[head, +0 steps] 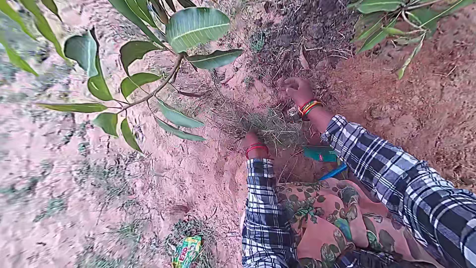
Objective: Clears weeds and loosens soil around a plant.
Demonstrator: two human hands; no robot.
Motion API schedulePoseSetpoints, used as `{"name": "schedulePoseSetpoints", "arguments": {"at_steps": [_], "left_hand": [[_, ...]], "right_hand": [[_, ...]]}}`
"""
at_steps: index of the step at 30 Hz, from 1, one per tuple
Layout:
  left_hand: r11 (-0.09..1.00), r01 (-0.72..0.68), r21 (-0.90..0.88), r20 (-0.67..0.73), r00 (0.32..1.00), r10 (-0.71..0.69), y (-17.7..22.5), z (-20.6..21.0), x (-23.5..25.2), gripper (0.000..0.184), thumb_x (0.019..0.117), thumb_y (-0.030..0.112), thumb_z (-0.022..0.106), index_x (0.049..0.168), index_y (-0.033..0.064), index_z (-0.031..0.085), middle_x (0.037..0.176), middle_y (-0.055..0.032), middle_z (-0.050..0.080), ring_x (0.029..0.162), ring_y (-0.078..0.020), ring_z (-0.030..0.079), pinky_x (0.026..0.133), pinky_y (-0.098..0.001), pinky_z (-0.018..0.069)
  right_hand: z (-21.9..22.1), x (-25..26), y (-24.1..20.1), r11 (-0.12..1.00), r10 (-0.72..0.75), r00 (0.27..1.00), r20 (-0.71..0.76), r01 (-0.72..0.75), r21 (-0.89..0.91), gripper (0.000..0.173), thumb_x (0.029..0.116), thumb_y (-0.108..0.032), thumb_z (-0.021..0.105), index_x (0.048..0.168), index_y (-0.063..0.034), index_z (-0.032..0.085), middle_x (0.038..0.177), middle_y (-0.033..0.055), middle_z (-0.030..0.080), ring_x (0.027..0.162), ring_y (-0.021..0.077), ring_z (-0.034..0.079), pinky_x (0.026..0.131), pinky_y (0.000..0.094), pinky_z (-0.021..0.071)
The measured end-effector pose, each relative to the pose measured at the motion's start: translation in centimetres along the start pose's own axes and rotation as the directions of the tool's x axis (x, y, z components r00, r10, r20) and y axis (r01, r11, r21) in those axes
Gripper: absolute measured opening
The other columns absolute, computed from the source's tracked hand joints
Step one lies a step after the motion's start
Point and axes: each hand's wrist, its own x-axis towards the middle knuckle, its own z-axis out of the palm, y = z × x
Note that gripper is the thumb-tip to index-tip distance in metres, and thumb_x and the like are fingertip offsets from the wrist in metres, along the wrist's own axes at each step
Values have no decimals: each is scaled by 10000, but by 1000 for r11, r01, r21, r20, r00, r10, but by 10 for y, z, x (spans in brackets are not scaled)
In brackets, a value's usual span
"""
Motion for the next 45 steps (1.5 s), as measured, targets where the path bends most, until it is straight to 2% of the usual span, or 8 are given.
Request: {"name": "schedulePoseSetpoints", "arguments": {"at_steps": [7, 11, 15, 21, 26, 33, 37, 45], "left_hand": [[995, 51, -88, -131, 989, -62, 16, 2, 44, 506, 908, 139, 758, 1322, -72, 557, 1246, -270, 608, 1125, -348, 599, 927, -540, 508], [998, 46, 41, -6, 999, -46, 4, 14, 62, 432, 931, 160, 730, 1272, -68, 595, 1212, -252, 622, 1094, -344, 602, 922, -543, 506], [993, 35, 116, -1, 999, -35, 5, 21, 67, 447, 919, 149, 757, 1281, -51, 588, 1154, -244, 639, 1032, -328, 619, 878, -521, 516], [998, 30, 58, 75, 997, -34, -2, 35, 66, 518, 912, 124, 745, 1360, -23, 529, 1200, -228, 627, 1063, -308, 622, 882, -519, 534], [990, -16, 140, 121, 993, -1, -6, 39, 57, 525, 895, 179, 765, 1342, 1, 556, 1227, -216, 633, 1112, -324, 612, 907, -554, 517], [998, -29, 57, 112, 993, 23, -4, 31, 40, 470, 910, 128, 742, 1325, 1, 561, 1185, -194, 635, 1045, -281, 616, 874, -497, 521], [1000, 4, -23, 131, 991, -1, -1, 32, 36, 496, 906, 85, 731, 1348, -7, 525, 1175, -196, 614, 1000, -263, 606, 815, -454, 525], [999, -32, 33, 153, 988, 27, -1, 35, 30, 423, 903, 81, 748, 1272, -47, 585, 1157, -220, 643, 1022, -289, 630, 878, -488, 532]], "right_hand": [[67, 41, 89, 897, 148, 873, 465, 80, -435, 872, 820, -55, 842, 1576, -86, 410, 1475, 278, 527, 1329, 480, 532, 1105, 644, 419], [96, -8, 72, 735, 446, 766, 462, -20, -678, 420, 1055, -96, 528, 1389, 158, 503, 1452, 357, 507, 1393, 485, 478, 1154, 599, 367], [63, -63, 52, 748, 546, 564, 619, 6, -664, 333, 1086, -95, 483, 1290, 146, 590, 1355, 336, 583, 1308, 467, 545, 1097, 600, 399], [13, -11, 117, 820, 289, 923, 254, -102, -563, 493, 906, -101, 725, 1363, 44, 609, 1346, 342, 585, 1272, 521, 555, 1031, 721, 419], [48, -42, 125, 710, 336, 921, 200, -108, -695, 475, 977, -74, 636, 1415, 83, 543, 1442, 383, 492, 1366, 571, 441, 1110, 695, 361], [14, -98, 49, 766, 523, 614, 591, -35, -642, 332, 1076, -10, 465, 1348, 167, 533, 1396, 345, 554, 1336, 460, 529, 1126, 556, 393], [17, -88, 101, 853, 205, 879, 431, 56, -519, 348, 987, -97, 663, 1247, 133, 637, 1226, 354, 641, 1188, 495, 608, 1035, 616, 455], [-13, -58, 165, 447, 505, 843, 187, -70, -892, 252, 1004, -112, 594, 1181, 41, 687, 1202, 327, 655, 1128, 544, 626, 832, 706, 520]]}}
